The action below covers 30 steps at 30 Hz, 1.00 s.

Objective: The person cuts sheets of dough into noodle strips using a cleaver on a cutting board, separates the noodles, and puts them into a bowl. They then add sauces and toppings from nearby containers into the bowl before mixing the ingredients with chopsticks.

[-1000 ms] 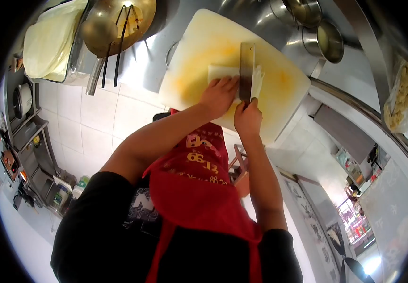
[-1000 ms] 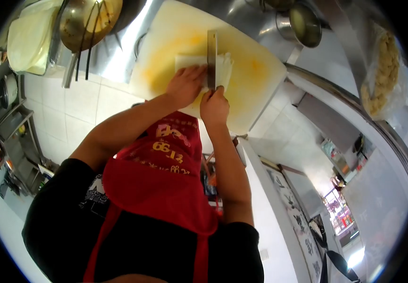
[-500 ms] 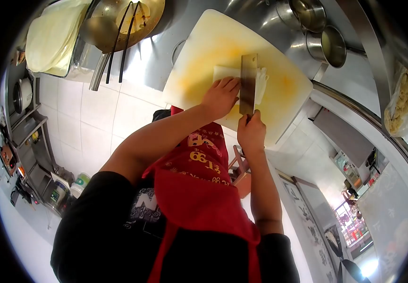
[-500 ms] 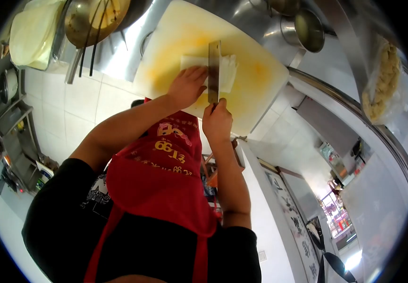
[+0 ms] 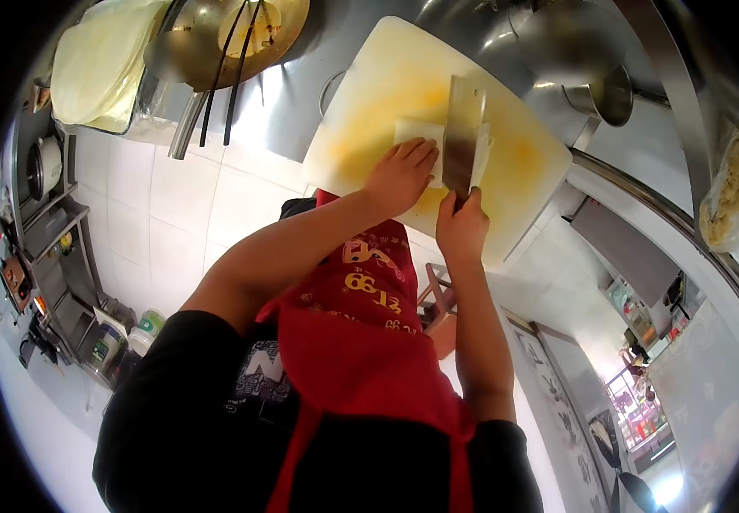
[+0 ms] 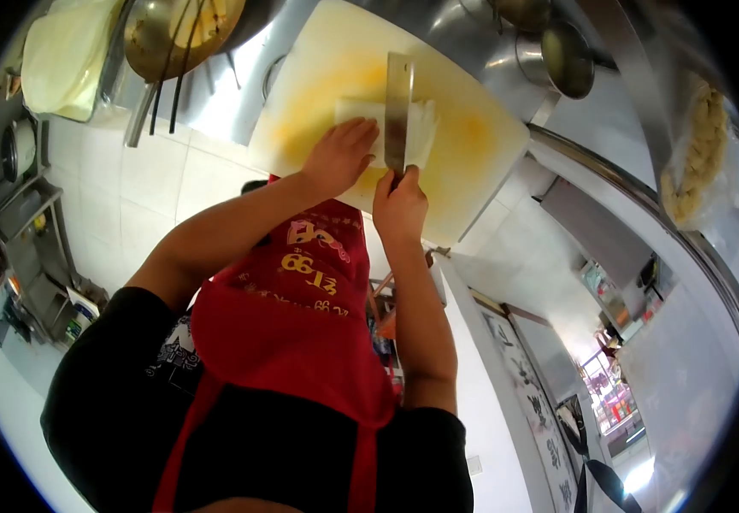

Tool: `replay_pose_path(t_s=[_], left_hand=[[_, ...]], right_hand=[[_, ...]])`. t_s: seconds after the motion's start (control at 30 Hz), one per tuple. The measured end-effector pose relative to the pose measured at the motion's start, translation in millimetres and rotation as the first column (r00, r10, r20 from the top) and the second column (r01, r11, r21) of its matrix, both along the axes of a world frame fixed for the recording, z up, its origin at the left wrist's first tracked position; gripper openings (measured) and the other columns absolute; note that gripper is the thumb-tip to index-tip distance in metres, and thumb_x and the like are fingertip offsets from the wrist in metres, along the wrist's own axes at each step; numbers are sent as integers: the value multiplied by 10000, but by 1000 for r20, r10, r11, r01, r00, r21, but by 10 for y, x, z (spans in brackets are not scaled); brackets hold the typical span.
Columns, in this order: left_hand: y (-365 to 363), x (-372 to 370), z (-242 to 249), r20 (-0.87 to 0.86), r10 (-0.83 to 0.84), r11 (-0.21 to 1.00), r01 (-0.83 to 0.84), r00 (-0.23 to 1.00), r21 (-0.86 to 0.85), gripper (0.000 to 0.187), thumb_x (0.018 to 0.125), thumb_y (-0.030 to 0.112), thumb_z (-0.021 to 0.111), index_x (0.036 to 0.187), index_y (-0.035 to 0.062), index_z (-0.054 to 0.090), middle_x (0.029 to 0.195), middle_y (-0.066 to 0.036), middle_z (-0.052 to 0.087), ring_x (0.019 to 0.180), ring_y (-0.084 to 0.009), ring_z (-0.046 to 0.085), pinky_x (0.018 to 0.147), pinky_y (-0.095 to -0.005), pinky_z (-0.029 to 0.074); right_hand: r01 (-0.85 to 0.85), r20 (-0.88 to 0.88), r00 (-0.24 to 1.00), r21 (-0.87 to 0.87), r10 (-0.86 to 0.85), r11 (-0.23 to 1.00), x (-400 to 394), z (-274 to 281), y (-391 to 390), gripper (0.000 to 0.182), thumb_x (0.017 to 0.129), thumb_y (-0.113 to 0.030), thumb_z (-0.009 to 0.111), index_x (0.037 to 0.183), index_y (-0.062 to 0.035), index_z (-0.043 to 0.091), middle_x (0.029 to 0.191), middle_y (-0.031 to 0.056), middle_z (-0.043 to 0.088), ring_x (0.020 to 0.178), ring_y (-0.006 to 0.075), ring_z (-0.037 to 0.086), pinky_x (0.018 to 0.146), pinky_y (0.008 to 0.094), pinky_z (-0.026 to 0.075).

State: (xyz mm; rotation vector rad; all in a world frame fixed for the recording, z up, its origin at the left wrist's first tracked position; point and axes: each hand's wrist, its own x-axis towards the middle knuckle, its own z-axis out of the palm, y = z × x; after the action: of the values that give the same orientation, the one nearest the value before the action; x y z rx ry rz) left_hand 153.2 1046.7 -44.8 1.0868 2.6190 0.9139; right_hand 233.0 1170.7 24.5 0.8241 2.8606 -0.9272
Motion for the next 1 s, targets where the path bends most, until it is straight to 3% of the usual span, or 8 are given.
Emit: replay_pose_path(t_s=[0.07, 0.33, 0.4, 0.47, 0.6, 0.73, 0.83, 1.0], left_hand=[[2, -10, -5, -1, -5, 1000, 5, 1000, 1, 462, 822, 199, 670, 1234, 4, 590, 1335, -102, 535, 1254, -255, 480, 1043, -387, 409], [19, 38, -77, -31, -56, 997, 54, 998, -60, 454, 812, 192, 665, 1216, -5, 606, 1332, -107, 542, 1255, -253, 481, 1051, -383, 399], [35, -10, -133, -40, -65, 992, 61, 997, -111, 467, 812, 187, 661, 1230, -9, 598, 1349, -113, 535, 1265, -257, 475, 1065, -387, 387], [-4, -67, -155, -29, -73, 996, 72, 997, -50, 465, 816, 183, 659, 1233, -11, 594, 1357, -115, 531, 1266, -262, 475, 1064, -390, 390], [-83, 16, -48, -17, -2, 999, 3, 1000, 40, 459, 824, 181, 662, 1235, -9, 586, 1342, -118, 539, 1264, -271, 479, 1054, -395, 403], [-58, -5, -42, -37, 2, 1000, -2, 999, 17, 459, 824, 191, 670, 1231, -3, 586, 1315, -112, 552, 1249, -267, 489, 1041, -388, 416], [-56, -5, -33, -13, 3, 1000, -3, 1000, -3, 453, 820, 199, 673, 1217, -4, 596, 1295, -105, 561, 1241, -260, 493, 1036, -379, 419], [-57, 10, -104, -49, -22, 1000, 22, 999, 4, 423, 818, 197, 663, 1183, -12, 621, 1289, -98, 571, 1234, -246, 498, 1035, -368, 415]], right_hand=[[-5, 234, 972, -21, 10, 1000, 64, 94, -50, 246, 919, -187, 572, 994, 40, 509, 716, 259, 644, 679, 462, 641, 609, 524, 514], [-19, 319, 948, 12, 14, 1000, 16, -51, -89, 256, 921, -195, 559, 1000, 42, 505, 725, 292, 633, 694, 483, 633, 632, 533, 512], [-31, 294, 956, 52, 14, 998, -159, -250, -33, 256, 925, -201, 558, 989, 42, 509, 728, 297, 633, 701, 482, 636, 640, 529, 517], [-15, 39, 999, 114, 11, 993, -253, -408, 12, 215, 923, -186, 574, 935, 14, 495, 735, 279, 639, 683, 469, 640, 608, 539, 523], [27, -51, 998, 7, -27, 1000, -114, -200, -17, 215, 933, -187, 573, 951, 17, 510, 711, 253, 639, 656, 442, 645, 576, 517, 520], [-14, 216, 976, 14, 10, 1000, 52, 72, -123, 205, 924, -166, 559, 947, 24, 485, 698, 263, 631, 656, 452, 639, 585, 530, 512], [11, 310, 951, -56, 7, 998, 70, 140, -150, 253, 918, -188, 556, 999, 46, 505, 753, 290, 634, 699, 486, 627, 648, 544, 501], [-32, 346, 938, -9, 33, 999, 23, 47, -127, 247, 918, -179, 546, 983, 56, 503, 753, 293, 637, 705, 491, 629, 658, 547, 506]])
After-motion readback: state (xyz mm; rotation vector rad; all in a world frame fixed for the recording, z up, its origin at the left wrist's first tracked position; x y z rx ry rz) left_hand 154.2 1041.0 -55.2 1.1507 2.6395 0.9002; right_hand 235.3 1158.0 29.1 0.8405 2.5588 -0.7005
